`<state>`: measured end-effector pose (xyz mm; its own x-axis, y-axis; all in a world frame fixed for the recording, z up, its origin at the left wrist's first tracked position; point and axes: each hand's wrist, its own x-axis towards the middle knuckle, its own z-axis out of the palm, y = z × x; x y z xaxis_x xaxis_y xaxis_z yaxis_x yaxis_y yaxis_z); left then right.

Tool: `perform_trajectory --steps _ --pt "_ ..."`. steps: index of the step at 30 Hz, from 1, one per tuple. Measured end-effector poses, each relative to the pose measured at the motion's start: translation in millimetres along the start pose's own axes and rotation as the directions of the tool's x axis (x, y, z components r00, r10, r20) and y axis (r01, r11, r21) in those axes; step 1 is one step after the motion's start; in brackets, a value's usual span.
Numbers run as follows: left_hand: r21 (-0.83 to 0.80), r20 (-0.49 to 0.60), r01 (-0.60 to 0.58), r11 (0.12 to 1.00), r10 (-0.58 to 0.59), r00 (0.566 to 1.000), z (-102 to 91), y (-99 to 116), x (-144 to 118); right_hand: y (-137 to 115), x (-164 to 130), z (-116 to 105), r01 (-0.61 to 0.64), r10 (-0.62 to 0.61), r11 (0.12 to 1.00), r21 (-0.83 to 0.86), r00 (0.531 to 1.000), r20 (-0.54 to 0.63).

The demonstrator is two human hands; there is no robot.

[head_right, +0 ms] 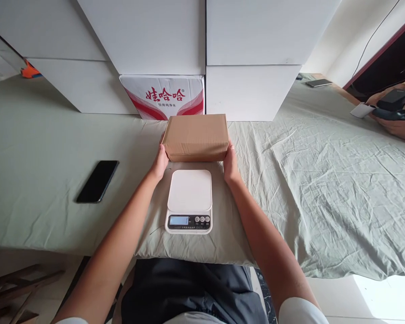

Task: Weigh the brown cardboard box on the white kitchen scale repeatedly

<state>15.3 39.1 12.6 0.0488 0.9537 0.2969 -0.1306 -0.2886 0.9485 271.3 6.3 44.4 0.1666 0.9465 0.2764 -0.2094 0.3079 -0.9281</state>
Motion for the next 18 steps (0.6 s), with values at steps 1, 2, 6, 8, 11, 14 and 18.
perform_trajectory --steps 1,2,6,8,11,14,18 --pt "0.003 0.001 0.003 1.000 -0.003 1.000 0.2 -1.8 -0.6 4.0 1.4 -1.2 0.018 -0.018 0.999 0.031 1.000 0.011" --pt "0.005 0.003 0.006 1.000 -0.006 1.000 0.6 -2.9 -0.9 8.0 3.0 -2.3 0.028 -0.030 0.998 0.062 0.999 0.018" --pt "0.024 -0.017 -0.006 1.000 0.006 1.000 1.9 -7.3 -0.1 22.2 10.2 -6.2 0.001 0.001 0.996 0.089 1.000 -0.021" --pt "0.021 -0.020 -0.017 1.000 0.017 1.000 1.9 -10.5 0.9 26.7 12.1 -7.6 -0.014 0.018 0.995 0.094 0.999 -0.038" --pt "-0.010 -0.004 -0.005 1.000 0.004 1.000 1.8 -13.4 1.4 29.4 12.0 -7.7 -0.025 0.030 0.995 0.094 0.998 -0.052" --pt "-0.022 -0.002 0.031 0.999 -0.031 1.000 3.3 -12.5 0.6 28.4 9.5 -6.3 -0.034 0.038 0.997 0.075 0.998 -0.055" --pt "-0.028 -0.022 0.048 0.998 -0.049 0.999 4.8 -7.2 -1.4 25.3 3.8 -6.7 -0.037 0.038 0.999 0.034 0.999 -0.018"
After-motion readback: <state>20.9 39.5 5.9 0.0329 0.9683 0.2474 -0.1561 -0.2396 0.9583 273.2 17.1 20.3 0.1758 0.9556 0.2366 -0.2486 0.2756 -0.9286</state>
